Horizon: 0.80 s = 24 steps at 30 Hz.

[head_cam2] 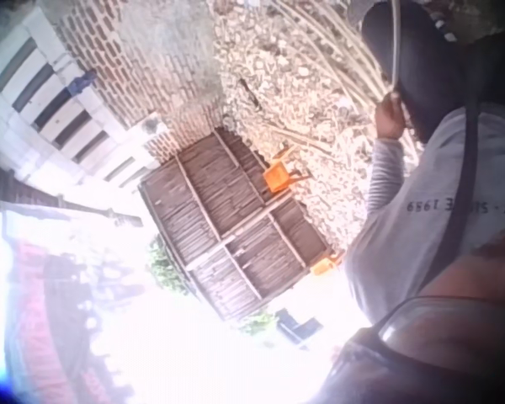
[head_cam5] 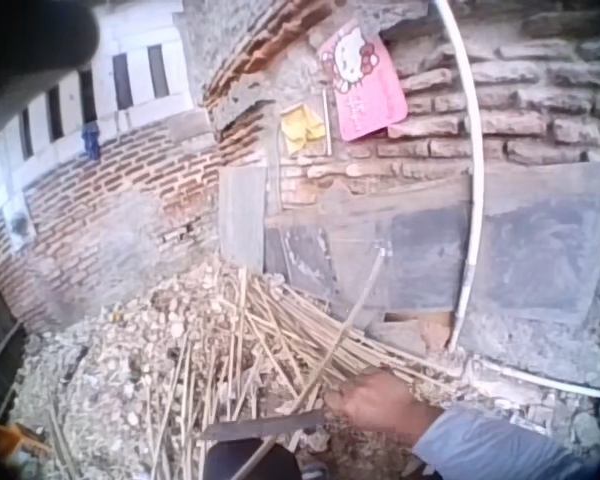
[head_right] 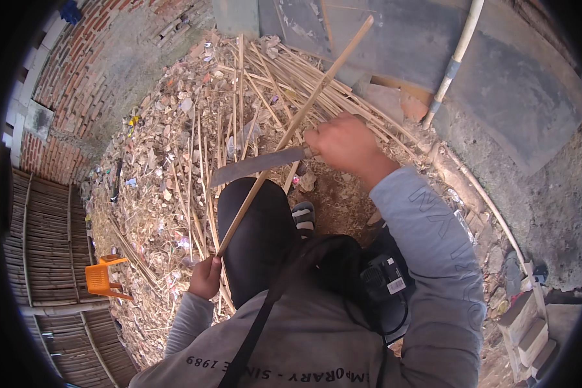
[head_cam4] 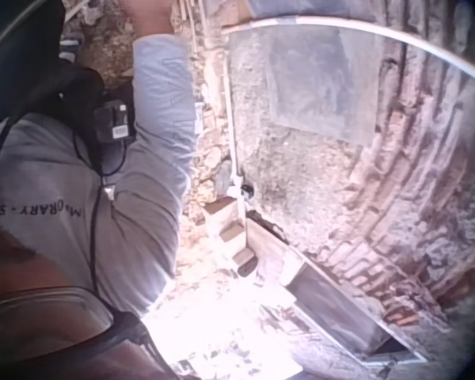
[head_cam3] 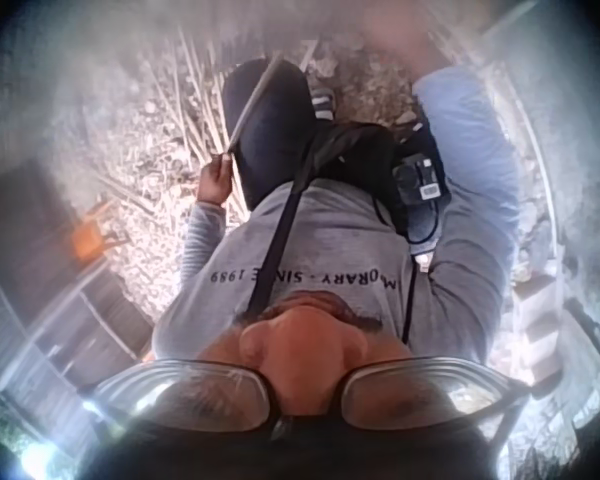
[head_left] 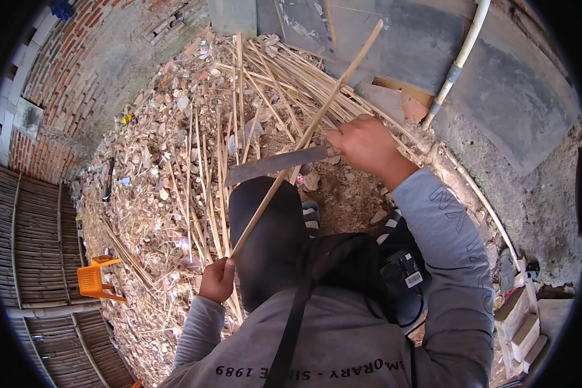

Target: The person strips a long piece of bamboo using a machete. They hold the wood strip with their left hand and use the blade in their right hand to shave or strip the surface in a downward motion, repeating the action along the length of the wood.

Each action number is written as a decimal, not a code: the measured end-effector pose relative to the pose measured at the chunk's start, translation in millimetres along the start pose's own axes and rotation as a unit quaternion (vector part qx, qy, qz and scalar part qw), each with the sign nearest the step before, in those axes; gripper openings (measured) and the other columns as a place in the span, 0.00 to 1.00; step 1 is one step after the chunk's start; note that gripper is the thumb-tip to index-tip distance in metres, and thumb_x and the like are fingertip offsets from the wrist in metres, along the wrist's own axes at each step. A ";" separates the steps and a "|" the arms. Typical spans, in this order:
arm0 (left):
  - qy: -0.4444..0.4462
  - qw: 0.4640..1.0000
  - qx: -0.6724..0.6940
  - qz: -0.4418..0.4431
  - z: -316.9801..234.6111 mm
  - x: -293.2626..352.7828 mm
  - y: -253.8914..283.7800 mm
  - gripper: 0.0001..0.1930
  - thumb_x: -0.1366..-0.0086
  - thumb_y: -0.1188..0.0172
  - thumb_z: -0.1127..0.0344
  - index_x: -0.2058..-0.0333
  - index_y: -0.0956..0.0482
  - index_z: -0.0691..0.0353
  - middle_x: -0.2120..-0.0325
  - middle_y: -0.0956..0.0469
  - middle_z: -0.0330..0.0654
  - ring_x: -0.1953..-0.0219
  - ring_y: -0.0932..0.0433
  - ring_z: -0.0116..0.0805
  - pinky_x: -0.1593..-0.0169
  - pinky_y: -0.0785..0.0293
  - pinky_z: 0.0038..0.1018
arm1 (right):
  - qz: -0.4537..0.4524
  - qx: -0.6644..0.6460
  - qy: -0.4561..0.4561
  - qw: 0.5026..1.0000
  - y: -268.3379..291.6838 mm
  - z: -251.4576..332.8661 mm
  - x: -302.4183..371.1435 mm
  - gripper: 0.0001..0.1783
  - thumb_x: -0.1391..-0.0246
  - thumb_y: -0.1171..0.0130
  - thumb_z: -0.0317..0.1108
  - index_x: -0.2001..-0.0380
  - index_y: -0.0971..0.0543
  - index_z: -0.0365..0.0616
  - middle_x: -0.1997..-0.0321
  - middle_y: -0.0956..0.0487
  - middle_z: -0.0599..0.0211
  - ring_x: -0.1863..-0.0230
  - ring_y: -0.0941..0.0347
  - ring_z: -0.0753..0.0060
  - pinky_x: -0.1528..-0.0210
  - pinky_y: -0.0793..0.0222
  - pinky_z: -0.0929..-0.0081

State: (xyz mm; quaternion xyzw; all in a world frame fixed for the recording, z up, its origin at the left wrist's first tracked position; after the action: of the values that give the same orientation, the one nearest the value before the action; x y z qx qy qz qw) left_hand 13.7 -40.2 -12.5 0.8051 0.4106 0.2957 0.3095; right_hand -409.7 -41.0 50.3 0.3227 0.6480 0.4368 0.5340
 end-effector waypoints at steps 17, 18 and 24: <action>0.005 1.000 0.007 0.007 16.0 12.8 0.7 0.26 0.25 0.53 0.49 0.72 0.26 0.68 0.87 0.31 0.49 0.84 0.32 0.40 0.75 0.35 0.37 | 0.043 -0.045 -0.155 0.986 -10.1 -17.7 7.1 0.10 0.56 0.36 0.33 0.68 0.24 0.47 0.73 0.20 0.61 0.67 0.20 0.52 0.62 0.25 0.54; 0.006 1.000 0.008 0.003 18.1 13.5 0.6 0.26 0.25 0.53 0.49 0.72 0.26 0.68 0.87 0.31 0.49 0.84 0.32 0.40 0.75 0.35 0.37 | 0.031 -0.021 -0.082 0.996 -3.7 1.4 -0.4 0.07 0.54 0.38 0.32 0.69 0.23 0.47 0.73 0.19 0.61 0.68 0.19 0.54 0.63 0.24 0.55; -0.022 0.999 -0.040 -0.022 35.2 16.6 25.9 0.27 0.25 0.53 0.48 0.74 0.25 0.67 0.86 0.31 0.49 0.83 0.30 0.42 0.75 0.35 0.39 | -0.029 0.061 -0.212 0.975 -9.3 -73.9 23.1 0.05 0.51 0.41 0.31 0.68 0.21 0.47 0.73 0.17 0.61 0.69 0.18 0.54 0.65 0.23 0.58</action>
State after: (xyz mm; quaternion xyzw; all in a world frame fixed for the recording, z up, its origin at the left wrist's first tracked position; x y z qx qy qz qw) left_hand 59.9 -47.4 -11.9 0.7890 0.4090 0.2877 0.3570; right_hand -486.3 -40.7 35.8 0.4210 0.5545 0.3023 0.6511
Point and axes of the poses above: each hand's wrist, its own x-axis away from the middle knuckle, its own y-axis out of the back of the hand, z = x × y, the point moved 6 cm from there along -x, towards the middle knuckle
